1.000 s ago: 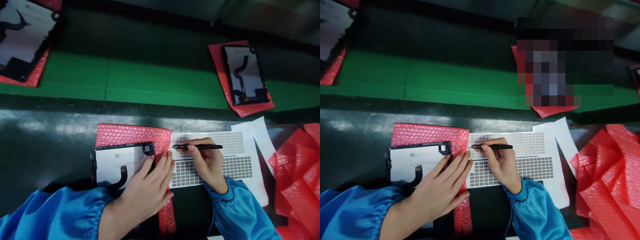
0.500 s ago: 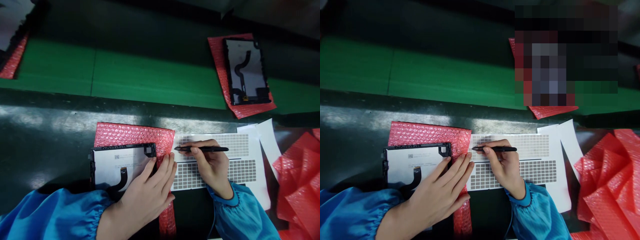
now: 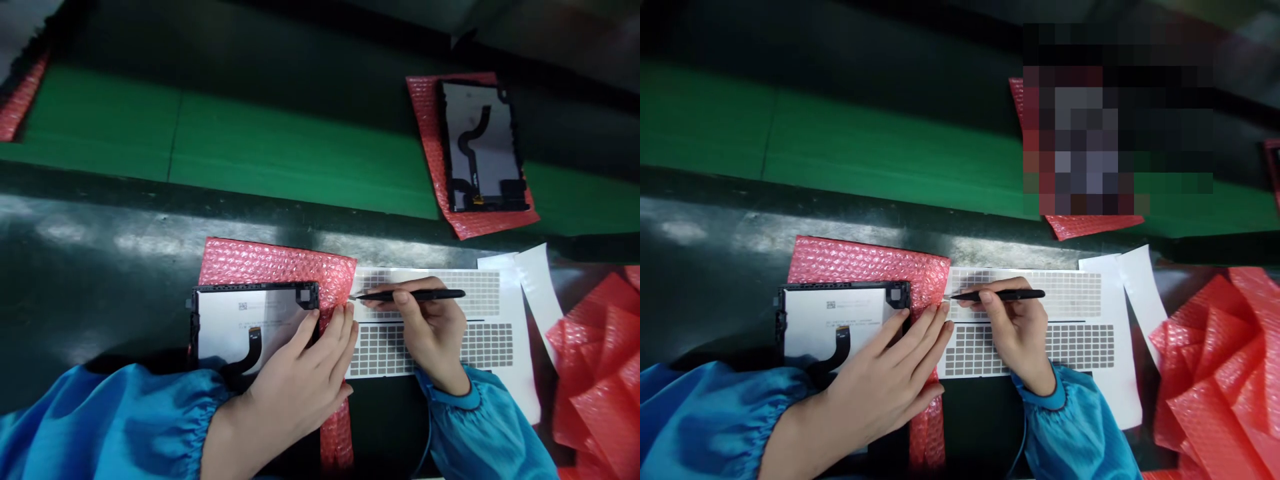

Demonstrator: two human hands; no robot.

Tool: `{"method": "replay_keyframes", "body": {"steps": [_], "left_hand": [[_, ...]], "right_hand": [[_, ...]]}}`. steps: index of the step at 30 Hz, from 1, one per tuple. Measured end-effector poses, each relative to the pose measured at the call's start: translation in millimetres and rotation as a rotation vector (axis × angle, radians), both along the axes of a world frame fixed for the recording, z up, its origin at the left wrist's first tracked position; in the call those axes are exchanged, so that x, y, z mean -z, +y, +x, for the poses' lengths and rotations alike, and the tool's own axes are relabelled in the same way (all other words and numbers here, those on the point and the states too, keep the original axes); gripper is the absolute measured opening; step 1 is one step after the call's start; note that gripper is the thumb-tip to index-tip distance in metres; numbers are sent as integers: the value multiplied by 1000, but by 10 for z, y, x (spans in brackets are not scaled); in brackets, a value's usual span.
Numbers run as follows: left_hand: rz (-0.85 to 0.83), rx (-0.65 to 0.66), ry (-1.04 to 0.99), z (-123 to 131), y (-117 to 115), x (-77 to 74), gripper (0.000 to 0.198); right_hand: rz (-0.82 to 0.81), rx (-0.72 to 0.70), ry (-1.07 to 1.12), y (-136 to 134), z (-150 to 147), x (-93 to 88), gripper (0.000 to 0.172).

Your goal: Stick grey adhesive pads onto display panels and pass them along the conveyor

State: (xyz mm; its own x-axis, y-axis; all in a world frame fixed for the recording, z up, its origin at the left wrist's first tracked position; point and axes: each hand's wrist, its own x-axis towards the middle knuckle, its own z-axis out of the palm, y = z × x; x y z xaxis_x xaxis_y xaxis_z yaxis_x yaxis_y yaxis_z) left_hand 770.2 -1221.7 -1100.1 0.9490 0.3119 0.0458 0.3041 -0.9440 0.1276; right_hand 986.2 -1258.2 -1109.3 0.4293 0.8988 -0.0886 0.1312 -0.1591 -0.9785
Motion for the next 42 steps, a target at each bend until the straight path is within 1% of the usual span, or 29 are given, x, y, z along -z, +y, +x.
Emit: {"method": "replay_keyframes", "body": {"steps": [2,4,6,8,10,12,14,16,17,19,22,24,27,33,39,42], "left_hand": [[18,12,7,34,19,31,68],[26,25,23,61,46,25,69],[16,42,6,54,63,-38,71],[4,85,-56,-1,41,-145,70],[5,131,-155,-92,-36,-246,62],[-4,100,-214,-200,-148,-292,51],[-14,-12,-170,-311,-249,-269,47],[-9,-124,-18,-419,-301,-197,52],[2,-158,59,-469,-306,-154,55],[17,-192,163,-553,-293,-69,60],[13,-173,193,-617,-273,33,63],[12,-163,173,-613,-281,73,62],[-11,-158,145,-563,-309,94,57],[-28,-189,71,-421,-365,112,49],[-38,-189,37,-328,-403,164,49],[-66,-180,48,-277,-429,138,50]], "right_hand": [[9,35,13,21,36,-23,11],[32,81,24,28,51,-70,13],[67,136,42,24,15,-139,13],[98,175,57,20,-89,-216,11],[106,155,73,34,-255,-286,8],[95,77,105,76,-465,-336,6],[66,0,119,149,-689,-356,8],[30,-19,88,233,-898,-341,11],[22,-23,80,270,-989,-320,11],[-14,-33,79,323,-1131,-258,12],[-80,-63,98,337,-1240,-149,14],[-127,-76,107,320,-1255,-92,16],[-171,-77,79,287,-1228,-45,19],[-162,-66,14,212,-1114,12,15],[-138,-65,15,138,-1005,37,11],[-134,-73,19,103,-955,18,11]]}}
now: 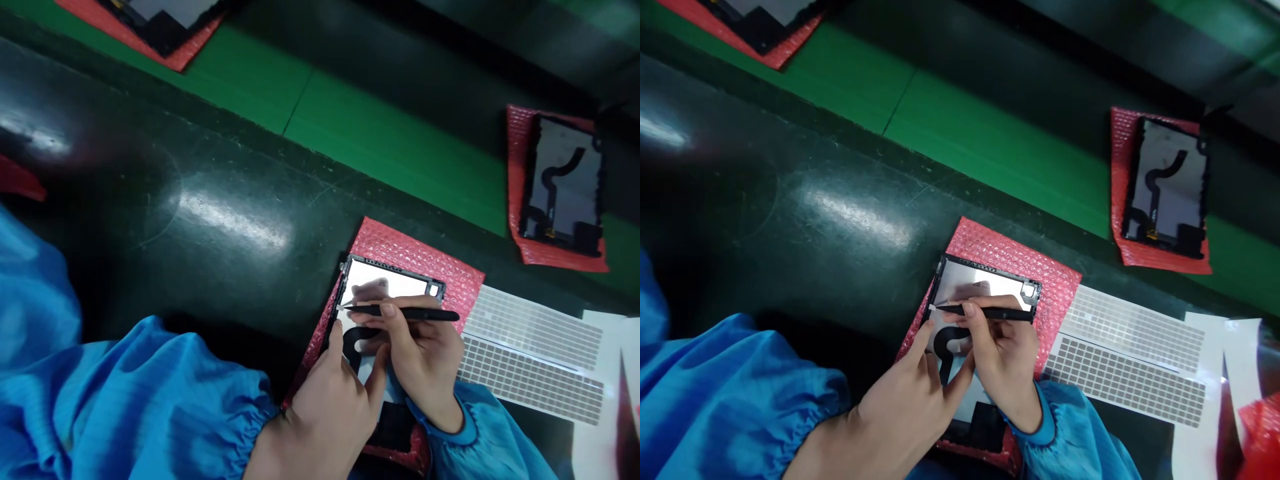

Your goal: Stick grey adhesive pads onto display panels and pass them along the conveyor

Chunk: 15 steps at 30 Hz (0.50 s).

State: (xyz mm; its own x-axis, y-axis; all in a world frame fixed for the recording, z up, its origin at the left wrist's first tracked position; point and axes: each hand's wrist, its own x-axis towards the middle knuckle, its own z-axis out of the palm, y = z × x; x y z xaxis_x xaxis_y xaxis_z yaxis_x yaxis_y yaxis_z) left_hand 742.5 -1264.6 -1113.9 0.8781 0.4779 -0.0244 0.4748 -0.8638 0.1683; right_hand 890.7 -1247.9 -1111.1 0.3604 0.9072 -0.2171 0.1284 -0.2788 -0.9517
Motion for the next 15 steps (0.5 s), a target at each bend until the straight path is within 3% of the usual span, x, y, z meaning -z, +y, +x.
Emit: {"method": "replay_keyframes", "body": {"steps": [4,6,8,10,13,14,15], "left_hand": [[-82,-38,-1,154,-46,-157,53],[-92,-64,-23,118,80,-233,56],[-87,-107,-46,-153,456,-250,59],[-82,-211,-91,-674,1085,-199,63],[-213,-488,-367,-1508,2046,-93,78],[-213,-624,-429,-1657,2219,-86,80],[-212,-646,-408,-1699,2271,-103,82]], "right_hand": [[-11,-10,18,-56,79,-21,11],[-27,-15,24,-85,120,-15,12],[-25,-17,17,-109,155,-2,12],[-2,-18,9,-125,183,8,11],[19,-18,36,-133,221,-13,11],[27,-14,52,-137,238,-35,12],[37,-7,71,-146,262,-65,13]]}}
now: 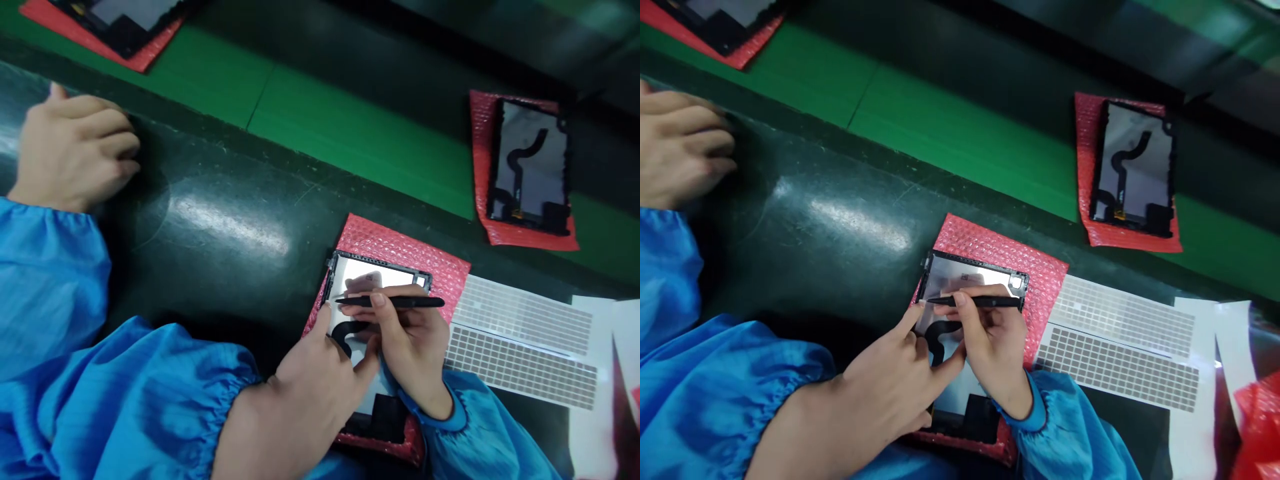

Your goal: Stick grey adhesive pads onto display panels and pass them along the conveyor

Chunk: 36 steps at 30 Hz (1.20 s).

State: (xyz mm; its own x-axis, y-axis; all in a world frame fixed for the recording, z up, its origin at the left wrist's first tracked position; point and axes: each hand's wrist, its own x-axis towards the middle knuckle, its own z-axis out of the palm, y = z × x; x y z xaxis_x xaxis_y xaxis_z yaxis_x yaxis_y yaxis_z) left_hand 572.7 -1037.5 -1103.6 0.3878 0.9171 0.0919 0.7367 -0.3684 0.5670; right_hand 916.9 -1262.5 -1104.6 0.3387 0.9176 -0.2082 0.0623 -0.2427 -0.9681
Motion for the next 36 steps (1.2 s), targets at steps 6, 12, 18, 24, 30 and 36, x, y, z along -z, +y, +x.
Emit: {"method": "replay_keyframes", "body": {"steps": [6,12,18,24,30,36], "left_hand": [[-59,404,356,1237,-1451,-283,47],[-415,346,278,1739,-2076,-262,26],[-580,113,-133,1824,-2198,-319,26],[-635,-118,-736,2027,-1947,-284,28],[-362,-212,-763,2482,-676,-56,65],[-88,-124,-529,2710,384,-102,37]], "right_hand": [[186,165,39,-231,397,-223,12],[279,342,15,-560,1045,-180,11],[297,399,68,-740,1423,-73,16],[236,447,121,-862,1614,-50,28],[188,430,149,-934,1749,23,36],[227,419,149,-913,1755,18,37]]}}
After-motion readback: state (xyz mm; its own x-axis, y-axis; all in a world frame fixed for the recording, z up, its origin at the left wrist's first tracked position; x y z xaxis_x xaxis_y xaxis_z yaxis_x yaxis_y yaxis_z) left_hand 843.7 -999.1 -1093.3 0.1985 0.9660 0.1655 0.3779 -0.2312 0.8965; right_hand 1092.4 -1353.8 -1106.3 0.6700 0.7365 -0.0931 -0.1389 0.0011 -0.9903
